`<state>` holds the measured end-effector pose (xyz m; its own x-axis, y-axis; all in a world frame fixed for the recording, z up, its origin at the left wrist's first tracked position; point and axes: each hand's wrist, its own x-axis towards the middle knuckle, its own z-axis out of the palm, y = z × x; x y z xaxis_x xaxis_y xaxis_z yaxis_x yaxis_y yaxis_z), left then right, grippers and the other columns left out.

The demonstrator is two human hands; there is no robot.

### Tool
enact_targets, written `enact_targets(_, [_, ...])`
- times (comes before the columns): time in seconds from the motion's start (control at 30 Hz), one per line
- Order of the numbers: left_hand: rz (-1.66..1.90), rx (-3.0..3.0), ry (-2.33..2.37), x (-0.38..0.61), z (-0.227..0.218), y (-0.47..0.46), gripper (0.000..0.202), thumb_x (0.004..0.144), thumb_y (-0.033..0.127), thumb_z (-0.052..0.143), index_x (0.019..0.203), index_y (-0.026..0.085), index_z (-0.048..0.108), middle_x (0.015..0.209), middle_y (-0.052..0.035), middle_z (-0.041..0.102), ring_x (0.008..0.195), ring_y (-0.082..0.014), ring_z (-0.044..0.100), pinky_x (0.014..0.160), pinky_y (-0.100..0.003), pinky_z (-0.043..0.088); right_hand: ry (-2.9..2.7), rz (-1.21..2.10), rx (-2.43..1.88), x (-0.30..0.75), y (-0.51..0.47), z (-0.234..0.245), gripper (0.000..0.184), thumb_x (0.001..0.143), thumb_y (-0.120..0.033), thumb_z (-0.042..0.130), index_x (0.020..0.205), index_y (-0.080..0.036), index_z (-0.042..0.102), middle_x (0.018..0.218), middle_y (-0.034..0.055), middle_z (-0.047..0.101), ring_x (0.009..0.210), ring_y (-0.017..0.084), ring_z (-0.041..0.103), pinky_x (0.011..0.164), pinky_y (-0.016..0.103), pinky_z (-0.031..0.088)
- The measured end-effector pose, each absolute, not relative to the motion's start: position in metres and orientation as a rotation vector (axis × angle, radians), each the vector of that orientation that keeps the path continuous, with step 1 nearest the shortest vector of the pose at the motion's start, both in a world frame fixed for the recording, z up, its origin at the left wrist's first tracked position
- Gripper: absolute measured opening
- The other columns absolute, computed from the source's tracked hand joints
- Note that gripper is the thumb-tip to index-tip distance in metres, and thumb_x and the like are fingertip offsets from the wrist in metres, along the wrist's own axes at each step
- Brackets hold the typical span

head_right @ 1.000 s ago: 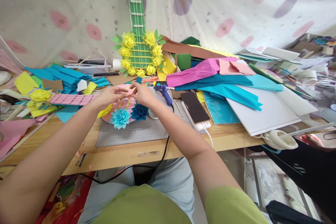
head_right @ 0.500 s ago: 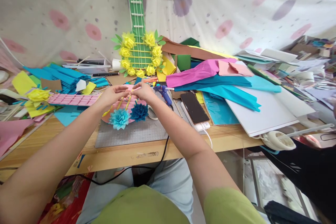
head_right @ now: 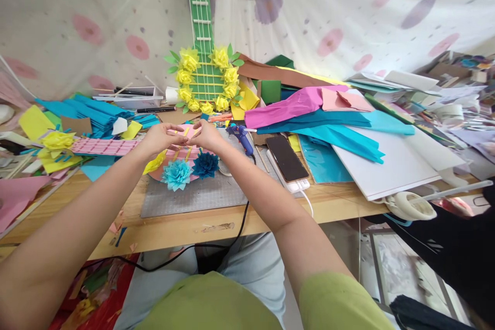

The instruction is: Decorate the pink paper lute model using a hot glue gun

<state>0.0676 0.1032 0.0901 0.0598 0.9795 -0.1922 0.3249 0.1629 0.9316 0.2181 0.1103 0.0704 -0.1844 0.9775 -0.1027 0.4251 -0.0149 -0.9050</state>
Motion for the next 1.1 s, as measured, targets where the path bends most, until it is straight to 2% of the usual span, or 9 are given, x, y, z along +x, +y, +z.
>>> enact_targets(0.13, [0.822, 1.342, 1.432, 0.067, 0.091, 0.104, 0.037, 0.056, 0.021, 0.077, 0.087, 0.013, 0.057, 0.062, -0.0047, 0.068, 0.062, -0.0195, 0.067, 0.061, -0.031, 0.051, -1.667, 1.160, -1.500, 0.219, 0.112, 0.070, 0.040, 0.064, -0.014, 0.073, 0.089, -0.020, 0.042, 0.062, -0.0051, 0.059, 0.051, 0.009, 0.056, 0.048, 0.019, 0.040])
enact_targets(0.27, [0.789, 1.362, 1.374, 0.064, 0.090, 0.106, 0.046, 0.053, 0.025, 0.080, 0.093, 0.013, 0.059, 0.067, -0.0061, 0.069, 0.066, -0.0198, 0.068, 0.063, -0.031, 0.052, -1.673, 1.153, -1.523, 0.222, 0.112, 0.068, 0.038, 0.066, -0.014, 0.071, 0.090, -0.020, 0.043, 0.063, -0.0045, 0.061, 0.050, 0.009, 0.054, 0.045, 0.018, 0.037])
enact_targets(0.4, [0.760, 1.374, 1.407, 0.063, 0.091, 0.107, 0.051, 0.049, 0.021, 0.082, 0.094, 0.013, 0.060, 0.070, -0.0061, 0.069, 0.066, -0.0196, 0.067, 0.065, -0.031, 0.053, -1.677, 1.158, -1.547, 0.225, 0.111, 0.067, 0.038, 0.067, -0.017, 0.071, 0.091, -0.020, 0.043, 0.060, -0.0049, 0.059, 0.049, 0.010, 0.054, 0.042, 0.018, 0.034])
enact_targets(0.67, [0.711, 1.489, 1.503, 0.068, 0.083, 0.118, 0.042, 0.060, 0.012, 0.069, 0.100, 0.013, 0.056, 0.072, -0.0054, 0.068, 0.064, -0.0198, 0.066, 0.064, -0.034, 0.052, -1.691, 1.067, -1.565, 0.233, 0.110, 0.073, 0.031, 0.069, -0.017, 0.070, 0.087, -0.019, 0.045, 0.061, -0.0061, 0.059, 0.052, 0.009, 0.056, 0.049, 0.019, 0.038])
enact_targets(0.73, [0.633, 1.633, 1.567, 0.070, 0.079, 0.124, 0.042, 0.059, 0.012, 0.068, 0.100, 0.015, 0.058, 0.078, -0.0071, 0.069, 0.071, -0.0230, 0.067, 0.068, -0.036, 0.052, -1.679, 1.062, -1.569, 0.235, 0.109, 0.075, 0.028, 0.069, -0.016, 0.070, 0.084, -0.018, 0.047, 0.059, -0.0064, 0.057, 0.052, 0.009, 0.055, 0.050, 0.019, 0.039])
enact_targets(0.8, [0.621, 1.803, 1.639, 0.071, 0.078, 0.126, 0.039, 0.058, 0.012, 0.067, 0.097, 0.016, 0.060, 0.088, -0.0096, 0.069, 0.086, -0.0270, 0.066, 0.078, -0.039, 0.050, -1.647, 1.086, -1.559, 0.236, 0.106, 0.075, 0.025, 0.068, -0.014, 0.070, 0.081, -0.018, 0.048, 0.058, -0.0066, 0.056, 0.051, 0.008, 0.054, 0.050, 0.019, 0.039])
enact_targets(0.87, [0.741, 1.945, 1.710, 0.073, 0.078, 0.123, 0.034, 0.059, 0.012, 0.066, 0.092, 0.018, 0.063, 0.100, -0.0112, 0.067, 0.104, -0.0294, 0.060, 0.090, -0.041, 0.045, -1.596, 1.135, -1.525, 0.237, 0.103, 0.075, 0.025, 0.067, -0.013, 0.071, 0.079, -0.018, 0.049, 0.057, -0.0068, 0.055, 0.048, 0.007, 0.052, 0.047, 0.018, 0.037])
enact_targets(0.93, [0.924, 1.959, 1.712, 0.075, 0.079, 0.116, 0.030, 0.062, 0.014, 0.064, 0.091, 0.018, 0.063, 0.106, -0.0104, 0.065, 0.110, -0.0279, 0.057, 0.095, -0.039, 0.043, -1.528, 1.201, -1.461, 0.238, 0.099, 0.074, 0.026, 0.066, -0.013, 0.071, 0.079, -0.018, 0.049, 0.057, -0.0070, 0.055, 0.046, 0.005, 0.050, 0.044, 0.017, 0.035])
enact_targets(1.1, [1.045, 1.469, 1.408, 0.083, 0.082, 0.086, 0.028, 0.069, 0.023, 0.064, 0.095, 0.015, 0.060, 0.093, -0.0075, 0.067, 0.086, -0.0186, 0.064, 0.079, -0.032, 0.051, -1.379, 1.322, -1.370, 0.238, 0.088, 0.071, 0.024, 0.068, -0.014, 0.070, 0.080, -0.019, 0.049, 0.052, -0.0083, 0.054, 0.042, 0.005, 0.048, 0.038, 0.016, 0.029])
